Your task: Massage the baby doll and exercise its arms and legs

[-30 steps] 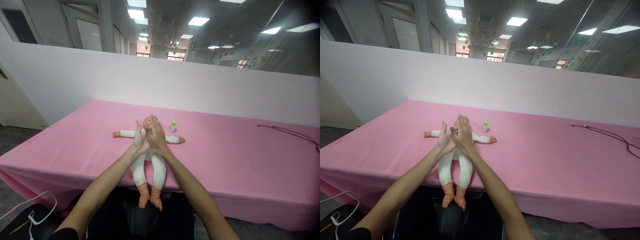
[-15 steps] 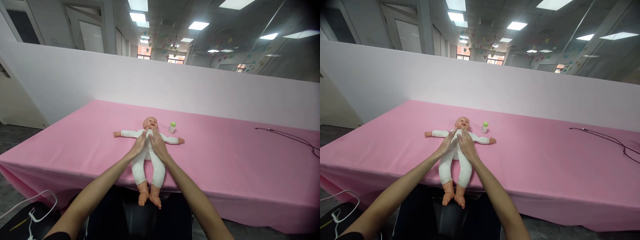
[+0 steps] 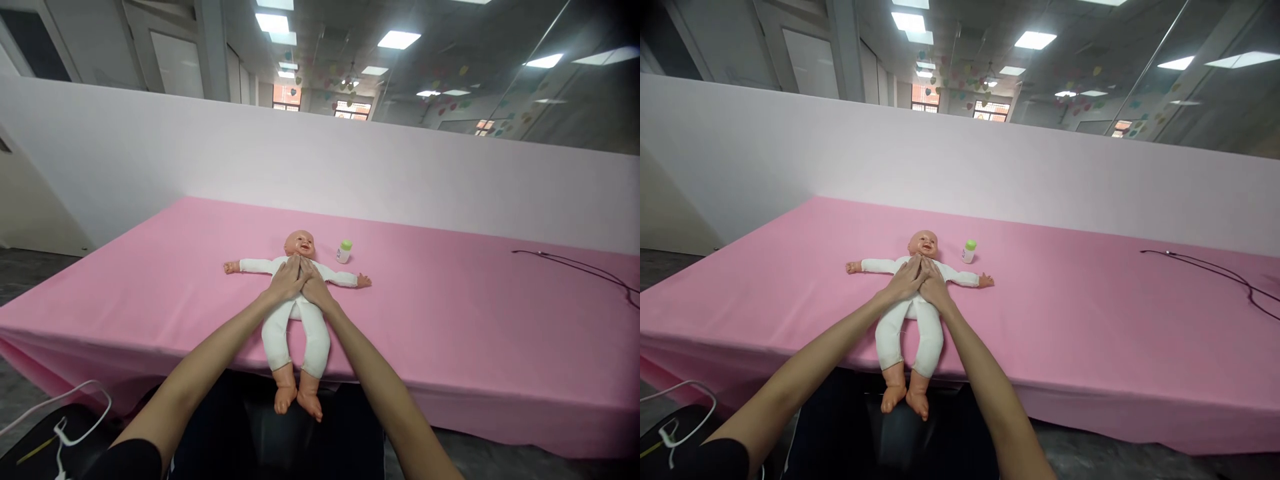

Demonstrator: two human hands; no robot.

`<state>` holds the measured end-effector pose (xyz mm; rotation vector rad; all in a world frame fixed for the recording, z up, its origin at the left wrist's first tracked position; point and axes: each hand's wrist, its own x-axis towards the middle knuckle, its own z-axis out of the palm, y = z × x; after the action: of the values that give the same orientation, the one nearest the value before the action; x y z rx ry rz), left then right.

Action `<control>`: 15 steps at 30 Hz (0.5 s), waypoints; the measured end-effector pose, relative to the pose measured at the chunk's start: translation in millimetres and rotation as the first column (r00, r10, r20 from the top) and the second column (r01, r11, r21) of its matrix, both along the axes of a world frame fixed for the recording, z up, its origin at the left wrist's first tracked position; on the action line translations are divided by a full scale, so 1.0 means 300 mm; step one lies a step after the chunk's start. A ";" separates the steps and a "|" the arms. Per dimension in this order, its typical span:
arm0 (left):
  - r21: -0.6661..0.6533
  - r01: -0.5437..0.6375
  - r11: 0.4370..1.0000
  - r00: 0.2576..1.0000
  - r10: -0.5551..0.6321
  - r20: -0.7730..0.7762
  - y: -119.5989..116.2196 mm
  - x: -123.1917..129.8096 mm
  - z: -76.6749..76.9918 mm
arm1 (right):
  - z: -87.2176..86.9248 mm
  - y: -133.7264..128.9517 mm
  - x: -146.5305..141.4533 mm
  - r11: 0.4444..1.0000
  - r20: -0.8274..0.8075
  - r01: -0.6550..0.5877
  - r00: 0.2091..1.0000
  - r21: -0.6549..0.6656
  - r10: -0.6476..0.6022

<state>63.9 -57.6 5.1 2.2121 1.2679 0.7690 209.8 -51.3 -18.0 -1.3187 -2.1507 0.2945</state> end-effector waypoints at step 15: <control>-0.082 0.043 0.996 0.994 -0.051 -0.098 -0.084 -0.163 -0.065 | 0.018 -0.126 0.038 0.978 -0.010 0.029 0.999 -0.208 -0.032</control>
<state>15.1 -82.8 -14.5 2.2320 1.2656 0.5867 221.4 -89.1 -12.7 -1.4583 -2.1324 0.5265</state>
